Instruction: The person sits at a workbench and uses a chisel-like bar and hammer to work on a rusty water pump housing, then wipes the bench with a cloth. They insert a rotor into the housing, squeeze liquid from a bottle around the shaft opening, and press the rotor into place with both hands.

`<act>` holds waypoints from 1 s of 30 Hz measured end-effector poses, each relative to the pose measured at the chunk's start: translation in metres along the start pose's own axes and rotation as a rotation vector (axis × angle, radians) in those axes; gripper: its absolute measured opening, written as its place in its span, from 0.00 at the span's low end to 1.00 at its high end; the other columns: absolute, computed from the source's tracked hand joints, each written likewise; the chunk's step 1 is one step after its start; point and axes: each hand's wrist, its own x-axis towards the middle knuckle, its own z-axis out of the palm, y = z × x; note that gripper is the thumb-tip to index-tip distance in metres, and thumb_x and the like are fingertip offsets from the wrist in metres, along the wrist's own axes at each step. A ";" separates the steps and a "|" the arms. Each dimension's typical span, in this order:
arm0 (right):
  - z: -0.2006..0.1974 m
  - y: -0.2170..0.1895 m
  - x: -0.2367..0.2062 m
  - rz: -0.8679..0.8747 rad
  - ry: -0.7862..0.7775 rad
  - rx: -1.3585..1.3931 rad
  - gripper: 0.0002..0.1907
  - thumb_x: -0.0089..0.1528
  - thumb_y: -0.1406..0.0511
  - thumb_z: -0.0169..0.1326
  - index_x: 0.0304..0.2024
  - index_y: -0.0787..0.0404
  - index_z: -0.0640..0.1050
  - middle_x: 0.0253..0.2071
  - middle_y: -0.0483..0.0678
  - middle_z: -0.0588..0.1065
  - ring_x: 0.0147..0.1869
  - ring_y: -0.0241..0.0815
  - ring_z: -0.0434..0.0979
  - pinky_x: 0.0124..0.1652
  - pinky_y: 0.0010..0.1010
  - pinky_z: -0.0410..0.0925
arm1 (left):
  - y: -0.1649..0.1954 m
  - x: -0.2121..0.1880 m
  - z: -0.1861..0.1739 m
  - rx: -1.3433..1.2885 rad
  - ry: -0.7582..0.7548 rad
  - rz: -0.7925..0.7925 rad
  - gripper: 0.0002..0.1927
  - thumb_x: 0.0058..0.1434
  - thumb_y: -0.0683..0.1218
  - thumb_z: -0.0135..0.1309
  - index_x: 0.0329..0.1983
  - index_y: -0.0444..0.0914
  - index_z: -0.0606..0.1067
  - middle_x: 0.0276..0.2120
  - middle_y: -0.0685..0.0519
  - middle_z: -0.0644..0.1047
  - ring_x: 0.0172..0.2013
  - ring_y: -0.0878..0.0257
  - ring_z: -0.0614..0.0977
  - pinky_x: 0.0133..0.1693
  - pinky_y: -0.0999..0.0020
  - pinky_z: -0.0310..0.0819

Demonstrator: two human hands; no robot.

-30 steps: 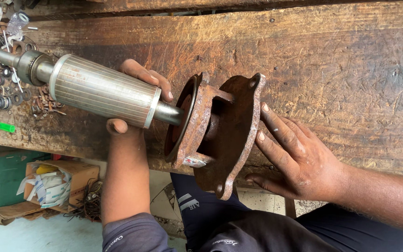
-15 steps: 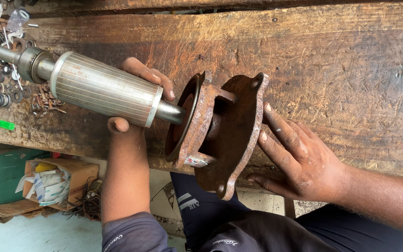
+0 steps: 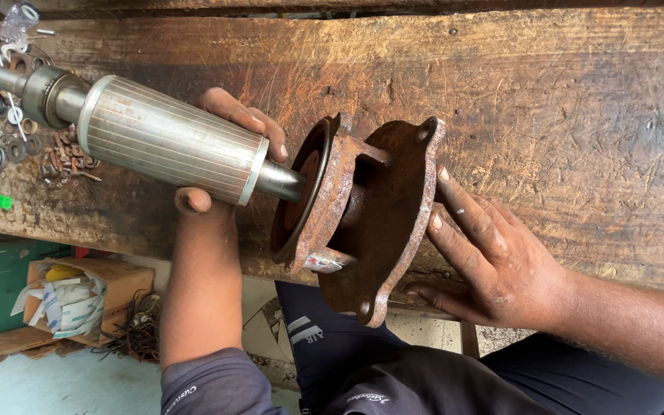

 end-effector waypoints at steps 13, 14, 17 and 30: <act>-0.001 0.000 0.000 0.034 -0.031 -0.040 0.55 0.54 0.52 0.69 0.73 0.65 0.53 0.72 0.74 0.50 0.66 0.74 0.69 0.55 0.54 0.70 | -0.006 0.001 -0.006 -0.020 0.003 -0.014 0.41 0.49 0.64 0.72 0.52 0.32 0.71 0.42 0.45 0.77 0.42 0.53 0.85 0.42 0.62 0.86; -0.001 0.000 0.000 0.031 -0.029 -0.040 0.55 0.54 0.52 0.69 0.73 0.65 0.52 0.72 0.74 0.50 0.67 0.74 0.69 0.56 0.54 0.70 | -0.006 0.001 -0.007 -0.026 0.001 -0.013 0.41 0.49 0.64 0.72 0.52 0.32 0.70 0.42 0.46 0.76 0.43 0.53 0.85 0.43 0.62 0.86; -0.001 0.000 0.000 0.029 -0.028 -0.041 0.56 0.55 0.52 0.69 0.73 0.64 0.51 0.73 0.73 0.49 0.67 0.73 0.69 0.56 0.54 0.71 | -0.008 0.001 -0.006 -0.041 0.009 -0.003 0.41 0.49 0.64 0.73 0.52 0.32 0.70 0.43 0.46 0.75 0.43 0.53 0.85 0.44 0.61 0.86; -0.004 0.000 0.008 0.048 -0.069 -0.042 0.53 0.54 0.53 0.68 0.71 0.63 0.53 0.73 0.73 0.50 0.63 0.71 0.71 0.55 0.55 0.70 | -0.003 0.002 -0.009 0.035 -0.035 0.000 0.40 0.51 0.65 0.70 0.51 0.32 0.70 0.40 0.44 0.77 0.40 0.55 0.84 0.37 0.67 0.85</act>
